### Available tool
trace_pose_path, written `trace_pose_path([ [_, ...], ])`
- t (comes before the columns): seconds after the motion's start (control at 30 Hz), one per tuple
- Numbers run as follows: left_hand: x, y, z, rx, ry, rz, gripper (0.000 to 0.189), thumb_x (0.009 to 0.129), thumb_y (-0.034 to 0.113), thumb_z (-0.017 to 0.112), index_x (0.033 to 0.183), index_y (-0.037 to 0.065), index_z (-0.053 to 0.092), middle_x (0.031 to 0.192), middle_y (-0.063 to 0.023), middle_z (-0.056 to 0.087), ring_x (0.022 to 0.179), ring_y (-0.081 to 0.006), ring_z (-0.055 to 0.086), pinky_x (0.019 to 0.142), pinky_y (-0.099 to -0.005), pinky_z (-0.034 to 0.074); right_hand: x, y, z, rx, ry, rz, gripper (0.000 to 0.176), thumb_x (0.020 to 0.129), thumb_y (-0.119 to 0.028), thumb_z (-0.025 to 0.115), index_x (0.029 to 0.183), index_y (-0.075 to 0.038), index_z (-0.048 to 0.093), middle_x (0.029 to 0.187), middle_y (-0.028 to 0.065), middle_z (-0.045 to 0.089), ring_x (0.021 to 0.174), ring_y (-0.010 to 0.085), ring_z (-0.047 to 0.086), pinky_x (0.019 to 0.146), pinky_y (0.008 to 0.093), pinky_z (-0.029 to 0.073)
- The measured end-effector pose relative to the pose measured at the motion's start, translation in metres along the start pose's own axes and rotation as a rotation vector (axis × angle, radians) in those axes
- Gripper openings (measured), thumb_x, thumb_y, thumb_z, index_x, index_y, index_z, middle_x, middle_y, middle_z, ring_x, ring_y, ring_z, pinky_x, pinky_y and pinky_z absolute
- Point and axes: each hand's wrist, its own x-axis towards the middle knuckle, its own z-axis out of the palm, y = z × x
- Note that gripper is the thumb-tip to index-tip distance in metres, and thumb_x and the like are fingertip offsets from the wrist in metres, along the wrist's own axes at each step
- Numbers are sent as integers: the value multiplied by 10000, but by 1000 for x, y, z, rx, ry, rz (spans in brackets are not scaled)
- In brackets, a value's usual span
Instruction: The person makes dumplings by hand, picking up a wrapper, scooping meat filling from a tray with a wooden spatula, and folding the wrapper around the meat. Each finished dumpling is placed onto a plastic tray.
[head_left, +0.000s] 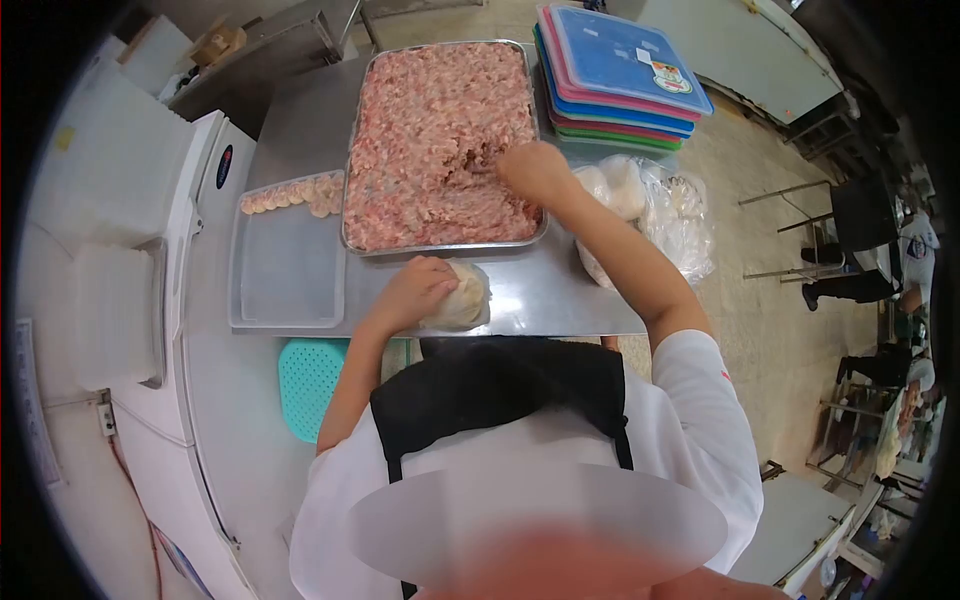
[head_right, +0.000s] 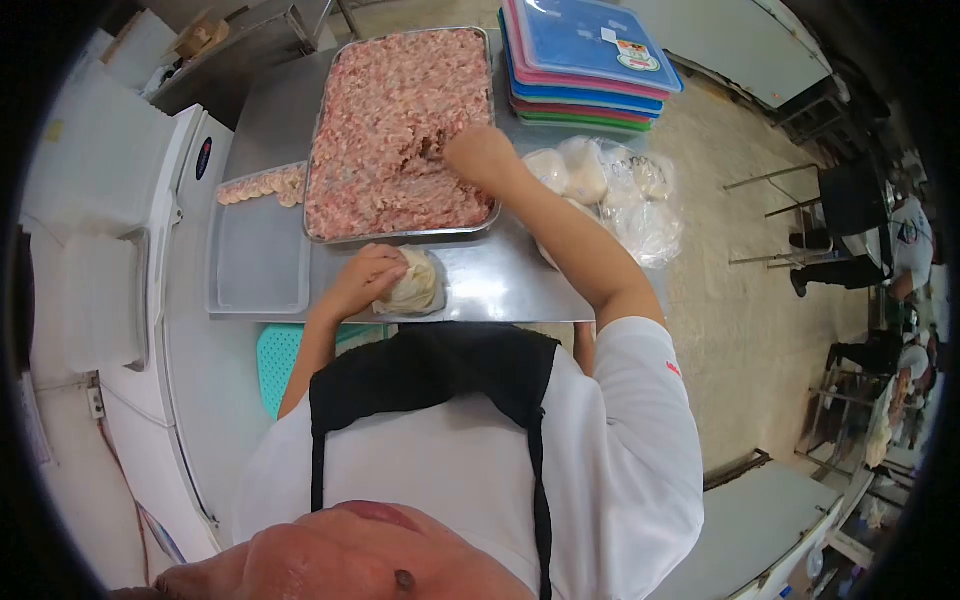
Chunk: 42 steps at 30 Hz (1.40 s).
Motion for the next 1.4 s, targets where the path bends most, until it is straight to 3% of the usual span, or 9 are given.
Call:
trace_pose_path([
  [0.17,-2,5,-6,-137,43,-129,139,885,147,611,927,25,662,1049,-78,631,932,-195,603,816,-322,472,-22,16,-15,128,-23,130,125,736,-139,593,694,-79,694,748,131,687,709,287,684,604,433,529],
  [0.47,3,-11,-19,-1132,462,-381,211,900,187,604,1044,34,628,1003,-44,614,988,-133,557,866,-269,440,-30,-16,-2,289,71,92,191,807,-174,551,705,-58,664,720,144,667,696,318,667,597,440,527],
  [0.57,11,-16,-25,-359,279,-323,241,926,212,574,1075,34,638,1010,-59,636,984,-151,572,870,-282,444,-46,-27,-6,371,81,138,303,901,-289,515,738,-59,627,735,162,652,697,354,640,606,467,504],
  [0.77,26,-41,-26,-349,263,-357,372,937,308,567,1159,16,630,1047,-89,669,995,-156,595,906,-296,439,-53,-14,-2,684,-83,305,393,922,-368,524,777,-31,667,747,193,650,746,354,647,662,450,495],
  [0.87,35,-45,-24,-841,409,-483,398,945,302,559,1166,-24,611,1085,-86,659,1018,-163,595,923,-291,432,-55,1,-7,894,-105,358,398,923,-380,541,823,-23,685,721,183,647,703,318,634,674,408,482],
  [0.97,47,-45,-30,-818,452,-476,404,954,297,544,1155,-49,601,1073,-73,656,1042,-170,595,945,-303,430,-52,5,-27,959,-173,459,394,932,-383,546,874,-25,699,698,145,647,661,247,612,662,369,474],
  [1.2,96,-9,-35,-1579,600,-282,511,982,349,463,1298,-52,442,1275,-159,545,1186,-273,528,1039,-466,399,-49,-27,-34,1265,-44,514,328,937,-338,562,964,-39,692,731,124,652,668,209,604,643,351,470],
  [1.3,103,16,-48,-1784,657,-227,587,997,404,392,1337,-73,371,1352,-190,471,1246,-335,468,1067,-526,354,-44,-55,5,1036,308,275,274,927,-292,577,1040,-63,673,796,147,643,716,266,610,633,365,474],
  [1.4,95,-37,-58,-1913,665,-195,657,998,480,313,1377,-57,324,1400,-198,409,1299,-374,395,1107,-530,296,-57,-50,-48,502,157,294,179,881,-196,590,1021,-100,648,863,119,593,800,298,611,659,399,495],
])
